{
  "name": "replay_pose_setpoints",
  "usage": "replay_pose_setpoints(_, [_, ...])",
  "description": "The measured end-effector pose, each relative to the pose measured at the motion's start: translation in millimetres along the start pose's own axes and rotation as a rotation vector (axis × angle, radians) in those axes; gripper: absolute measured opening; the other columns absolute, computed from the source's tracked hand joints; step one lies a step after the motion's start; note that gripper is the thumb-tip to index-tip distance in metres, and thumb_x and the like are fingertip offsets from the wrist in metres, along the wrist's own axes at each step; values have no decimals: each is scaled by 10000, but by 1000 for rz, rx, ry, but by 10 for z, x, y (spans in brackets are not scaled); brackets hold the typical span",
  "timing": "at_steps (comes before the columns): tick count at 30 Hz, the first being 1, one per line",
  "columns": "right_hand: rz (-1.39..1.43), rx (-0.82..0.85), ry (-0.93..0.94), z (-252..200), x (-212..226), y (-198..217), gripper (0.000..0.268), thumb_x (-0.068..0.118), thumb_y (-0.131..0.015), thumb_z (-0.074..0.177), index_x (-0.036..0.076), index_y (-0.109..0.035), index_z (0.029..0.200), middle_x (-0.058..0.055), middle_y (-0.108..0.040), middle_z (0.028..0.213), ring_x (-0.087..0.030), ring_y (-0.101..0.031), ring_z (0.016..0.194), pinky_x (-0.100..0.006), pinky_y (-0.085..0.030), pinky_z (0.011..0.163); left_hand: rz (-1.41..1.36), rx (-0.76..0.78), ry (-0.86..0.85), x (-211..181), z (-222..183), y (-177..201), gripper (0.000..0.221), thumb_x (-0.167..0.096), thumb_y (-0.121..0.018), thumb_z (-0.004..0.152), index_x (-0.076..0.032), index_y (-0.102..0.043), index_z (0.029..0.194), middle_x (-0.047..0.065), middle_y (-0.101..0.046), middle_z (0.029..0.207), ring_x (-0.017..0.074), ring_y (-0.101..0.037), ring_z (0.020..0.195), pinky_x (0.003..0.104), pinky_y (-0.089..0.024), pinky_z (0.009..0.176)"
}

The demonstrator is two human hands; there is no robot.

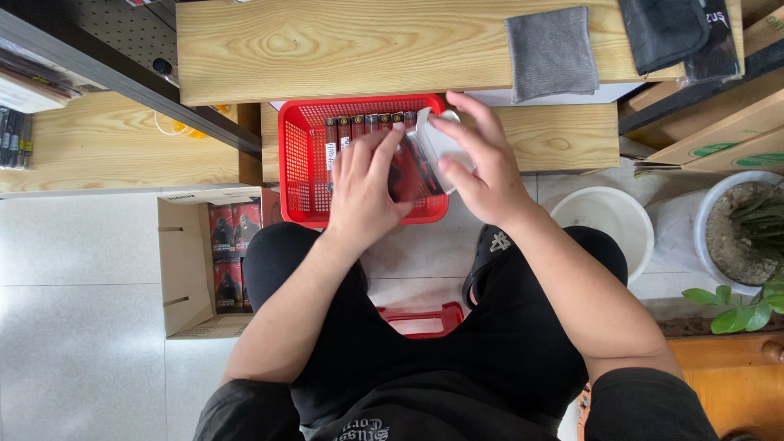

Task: The person wipes a screen protector box with a cloth, removes a screen protector from a white sleeve, and kemudian slides the protector back into the sleeve before placing it aside.

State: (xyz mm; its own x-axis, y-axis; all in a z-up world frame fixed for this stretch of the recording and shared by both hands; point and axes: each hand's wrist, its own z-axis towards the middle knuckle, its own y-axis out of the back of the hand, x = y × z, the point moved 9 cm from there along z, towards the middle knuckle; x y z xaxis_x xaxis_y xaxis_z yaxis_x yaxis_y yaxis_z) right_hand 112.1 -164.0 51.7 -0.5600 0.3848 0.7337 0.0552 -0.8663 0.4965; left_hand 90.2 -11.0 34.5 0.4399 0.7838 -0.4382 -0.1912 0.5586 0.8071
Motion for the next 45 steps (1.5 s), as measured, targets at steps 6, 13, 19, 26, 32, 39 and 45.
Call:
replay_pose_setpoints(6, [-368, -315, 80, -27, 152, 208, 149, 100, -750, 892, 84, -724, 1038, -33, -451, 1018, -237, -459, 938, -378, -415, 811, 386, -111, -143, -112, 234, 330, 1085, -168, -933, 454, -170, -489, 1444, 127, -543, 1224, 329, -511, 1161, 519, -366, 984])
replay_pose_setpoints(13, [-109, -344, 93, -50, 273, 226, 151, 21, -677, 930, 22, -731, 1071, -109, -695, 936, -287, -695, 833, -355, -535, 712, 510, -411, -324, -267, 232, 418, 812, -222, -891, 612, -247, -578, 1361, 143, -570, 1200, 335, -561, 1085, 526, -365, 906])
replay_pose_setpoints(19, [355, -191, -104, -30, -32, -78, 505, 398, -423, 1048, 11, -500, 1364, -227, -535, 1319, -407, -513, 1251, -536, -380, 1045, 697, -528, -506, -782, 364, 599, 305, -183, -507, 1032, -303, -585, 1301, 120, -652, 1132, 277, -612, 1042, 524, -350, 929])
replay_pose_setpoints(26, [1158, -311, -469, -61, -672, -421, 430, 415, -491, 992, 106, -533, 1287, -71, -617, 1259, -185, -584, 1149, -350, -442, 933, 1292, 229, -615, -985, 654, -130, 521, -350, -472, 957, -120, -482, 1425, 113, -528, 1363, 339, -409, 1284, 555, -187, 1122])
replay_pose_setpoints(32, [1502, -409, -719, -79, -943, -596, 359, 422, -534, 947, 163, -596, 1187, -49, -677, 1132, -191, -632, 1006, -332, -460, 765, 1275, 332, -574, -880, 809, -131, 525, -341, -515, 899, -136, -503, 1382, 111, -544, 1331, 336, -418, 1279, 563, -184, 1102])
replay_pose_setpoints(39, [1386, -383, -706, -37, -1075, -292, 270, 58, -667, 857, 36, -624, 1123, -136, -704, 1040, -269, -665, 964, -409, -557, 789, 914, 103, -542, -515, 918, 546, 1115, -481, -841, 370, -228, -509, 1405, 36, -565, 1127, 248, -528, 1014, 419, -406, 870])
replay_pose_setpoints(45, [1107, -744, -958, -142, -1260, 384, 381, 106, -703, 776, 36, -570, 1126, -150, -696, 1034, -316, -689, 949, -361, -588, 630, 401, 417, 32, 556, 944, 271, 990, -422, -841, 649, -114, -351, 1453, 151, -449, 1282, 393, -476, 1142, 586, -414, 869])
